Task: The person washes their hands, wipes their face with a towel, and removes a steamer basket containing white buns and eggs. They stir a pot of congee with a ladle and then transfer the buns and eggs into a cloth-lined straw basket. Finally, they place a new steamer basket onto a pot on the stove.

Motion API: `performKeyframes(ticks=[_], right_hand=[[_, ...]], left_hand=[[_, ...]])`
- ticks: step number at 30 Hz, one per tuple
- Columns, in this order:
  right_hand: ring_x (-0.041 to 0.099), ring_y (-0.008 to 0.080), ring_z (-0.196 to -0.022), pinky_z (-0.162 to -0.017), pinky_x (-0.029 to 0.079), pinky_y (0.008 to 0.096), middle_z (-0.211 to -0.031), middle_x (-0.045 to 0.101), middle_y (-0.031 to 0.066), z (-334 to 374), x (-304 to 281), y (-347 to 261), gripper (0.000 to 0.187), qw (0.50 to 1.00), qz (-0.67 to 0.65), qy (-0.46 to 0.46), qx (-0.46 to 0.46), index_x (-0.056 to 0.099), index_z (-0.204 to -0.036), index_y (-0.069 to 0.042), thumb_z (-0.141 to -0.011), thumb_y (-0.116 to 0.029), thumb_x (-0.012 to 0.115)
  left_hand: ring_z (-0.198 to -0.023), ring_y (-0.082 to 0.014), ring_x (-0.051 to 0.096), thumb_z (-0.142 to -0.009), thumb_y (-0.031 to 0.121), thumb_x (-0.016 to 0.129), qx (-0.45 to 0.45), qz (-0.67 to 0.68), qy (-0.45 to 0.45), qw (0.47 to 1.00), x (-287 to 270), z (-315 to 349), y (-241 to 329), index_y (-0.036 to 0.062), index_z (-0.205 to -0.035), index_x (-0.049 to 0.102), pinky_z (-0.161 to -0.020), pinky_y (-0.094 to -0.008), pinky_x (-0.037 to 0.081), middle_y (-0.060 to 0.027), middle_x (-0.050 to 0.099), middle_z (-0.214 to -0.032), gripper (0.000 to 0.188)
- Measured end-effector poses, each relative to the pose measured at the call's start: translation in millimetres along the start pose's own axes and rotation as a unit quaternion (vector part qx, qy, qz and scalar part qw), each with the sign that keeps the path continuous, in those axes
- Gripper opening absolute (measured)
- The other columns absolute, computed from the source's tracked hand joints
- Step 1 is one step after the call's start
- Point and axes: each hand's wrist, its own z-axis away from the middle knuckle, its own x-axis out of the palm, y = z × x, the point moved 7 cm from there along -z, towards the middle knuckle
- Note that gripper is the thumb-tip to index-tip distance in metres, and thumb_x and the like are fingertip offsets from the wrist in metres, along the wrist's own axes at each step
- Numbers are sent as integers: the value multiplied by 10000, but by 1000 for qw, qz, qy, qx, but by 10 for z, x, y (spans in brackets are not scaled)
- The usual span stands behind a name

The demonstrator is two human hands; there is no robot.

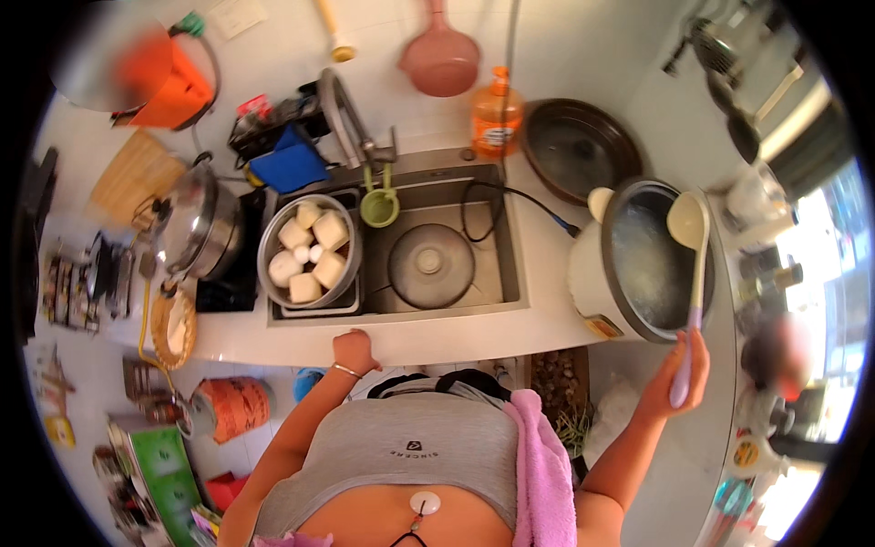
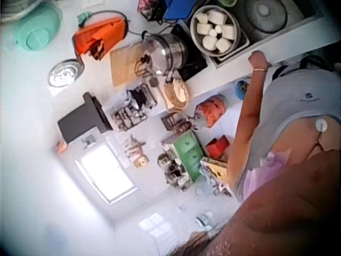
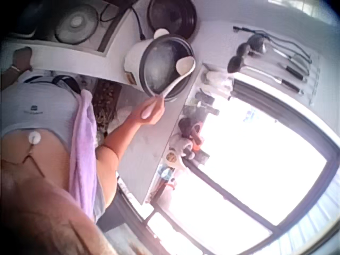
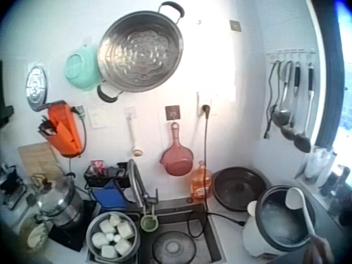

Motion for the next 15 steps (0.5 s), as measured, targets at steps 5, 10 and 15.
performKeyframes(ticks=[5,10,15], right_hand=[[636,203,-833,-744,508,284,-993,649,138,-229,110,-119,212,999,-45,-5,1,622,-1069,44,-871,9,556],[618,191,-775,-693,498,296,-947,659,123,-484,275,-275,209,996,30,-68,-58,636,-1026,44,-822,13,607],[595,211,-741,-676,487,308,-839,632,138,-350,363,-363,204,991,-102,-55,-66,638,-993,45,-796,40,587]], left_hand=[[-681,-276,652,-384,489,856,0,10,50,999,-81,40,45,-112,-996,583,-604,-375,492,-135,661,-740,900],[-707,-276,645,-410,459,854,-23,28,21,999,-88,87,3,-166,-1114,533,-665,-347,490,-165,671,-779,994],[-713,-282,641,-407,470,852,-19,35,36,999,-51,123,-30,-166,-1111,534,-663,-356,487,-158,667,-778,1001]])
